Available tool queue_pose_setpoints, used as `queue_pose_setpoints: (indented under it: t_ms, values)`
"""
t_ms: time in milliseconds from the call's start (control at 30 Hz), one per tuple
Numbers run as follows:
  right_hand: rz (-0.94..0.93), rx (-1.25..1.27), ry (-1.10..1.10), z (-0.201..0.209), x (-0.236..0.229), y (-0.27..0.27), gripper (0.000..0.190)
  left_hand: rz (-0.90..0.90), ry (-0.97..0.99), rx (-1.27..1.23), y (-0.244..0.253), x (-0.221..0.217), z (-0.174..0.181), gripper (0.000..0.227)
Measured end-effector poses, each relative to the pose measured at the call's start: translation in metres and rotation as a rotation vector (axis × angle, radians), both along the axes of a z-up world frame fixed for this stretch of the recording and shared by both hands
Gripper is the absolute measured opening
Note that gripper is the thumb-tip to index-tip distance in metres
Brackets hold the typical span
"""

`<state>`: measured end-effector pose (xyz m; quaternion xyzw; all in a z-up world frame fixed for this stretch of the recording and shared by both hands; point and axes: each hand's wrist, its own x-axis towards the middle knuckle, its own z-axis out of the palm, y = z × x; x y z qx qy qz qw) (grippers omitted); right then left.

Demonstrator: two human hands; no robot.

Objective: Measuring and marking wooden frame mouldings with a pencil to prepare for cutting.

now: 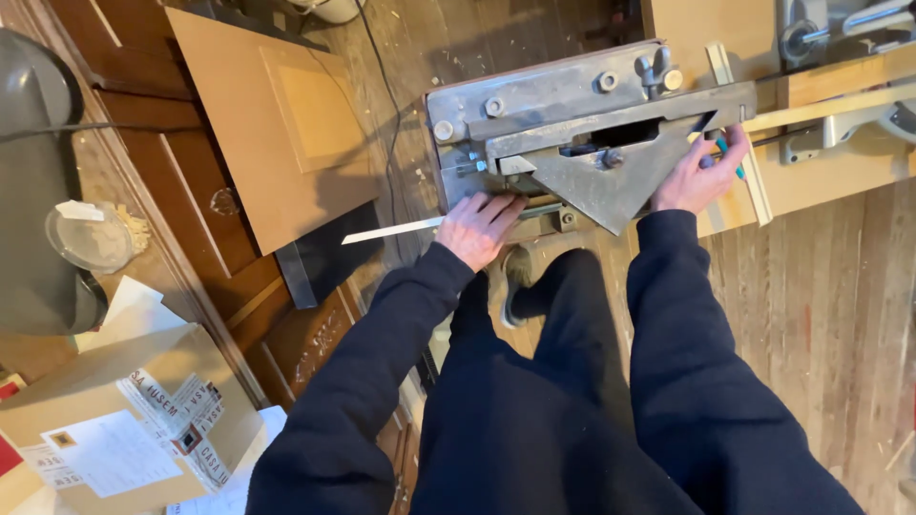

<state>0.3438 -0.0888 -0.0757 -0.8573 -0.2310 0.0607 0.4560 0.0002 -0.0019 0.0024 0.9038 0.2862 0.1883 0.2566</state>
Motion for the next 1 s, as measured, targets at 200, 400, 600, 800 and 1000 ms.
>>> queue_pose_setpoints:
  t_ms: [200, 400, 600, 800, 1000]
  values:
    - [0.041, 0.010, -0.069, 0.012, -0.002, 0.012, 0.036, -0.016, -0.007, 0.074, 0.004, 0.001, -0.002, 0.040]
    - [0.022, 0.036, -0.108, -0.035, 0.018, -0.003, 0.038, -0.078, 0.022, 0.106, 0.001, -0.001, -0.021, 0.042]
    - [0.048, 0.216, -0.017, 0.047, 0.029, -0.020, 0.038, -0.061, -0.078, 0.067, 0.008, 0.017, -0.012, 0.040]
    - [-0.158, 0.026, 0.114, 0.052, 0.092, -0.103, 0.033, 0.010, -0.075, 0.031, 0.007, 0.025, -0.018, 0.035]
    - [0.317, -0.412, -0.523, 0.037, 0.118, -0.111, 0.046, 0.067, 0.116, -0.152, 0.002, 0.003, 0.005, 0.022]
